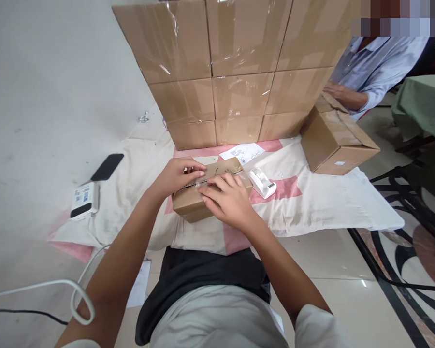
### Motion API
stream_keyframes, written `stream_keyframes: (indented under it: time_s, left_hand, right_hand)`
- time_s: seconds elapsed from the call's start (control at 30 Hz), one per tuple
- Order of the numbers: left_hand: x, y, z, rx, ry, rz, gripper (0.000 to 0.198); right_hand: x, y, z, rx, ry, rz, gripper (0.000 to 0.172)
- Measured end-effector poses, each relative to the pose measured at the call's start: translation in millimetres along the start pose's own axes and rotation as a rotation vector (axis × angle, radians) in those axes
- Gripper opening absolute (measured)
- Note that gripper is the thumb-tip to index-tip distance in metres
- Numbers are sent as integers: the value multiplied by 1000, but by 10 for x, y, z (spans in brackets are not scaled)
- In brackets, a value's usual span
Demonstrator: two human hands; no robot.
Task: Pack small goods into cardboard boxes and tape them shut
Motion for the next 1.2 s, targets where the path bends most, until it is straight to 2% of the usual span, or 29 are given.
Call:
stream_keyframes:
  time_s: [0.2,0.4,0.5,0.67,0.77,0.93,1.07,1.2]
  left_hand:
    - [-8,55,-30,45,10,20,24]
    - [-36,37,-32,39,34,2,24]
    - [-91,42,-33,59,101,-51,33]
    - [-175,108,-31,136,118,-172,44]
    - [-282,103,-16,146,194,-165,38]
    - [-265,75,15,162,215,-144,29]
    - [-270,57,32,139,247,-137,30]
    - [-309,54,24,108,299,-160,32]
  right_hand:
    - [-13,20,6,13,6,-2,26]
    - [-21,23,-8,29,9,-2,25]
    - [-12,21,-12,32,4,-6,25]
    - [-8,16,-1,28,4,-15,25]
    - [-1,10,7,32,2,-16,26]
    - [2,17,10,35,21,-40,25]
    - [-28,3,-6,-28,19,-64,25]
    - [-91,-42,-15,-110,18,23,41]
Point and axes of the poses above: each hand's wrist, its own z-axis away from the middle knuckle, its own y-axis out of the back of the hand, x = y × z, the point moved 9 cm from there along -z, towards the middle knuckle, and after that the axes turned 12 degrees about z, right-handed, at the moved point
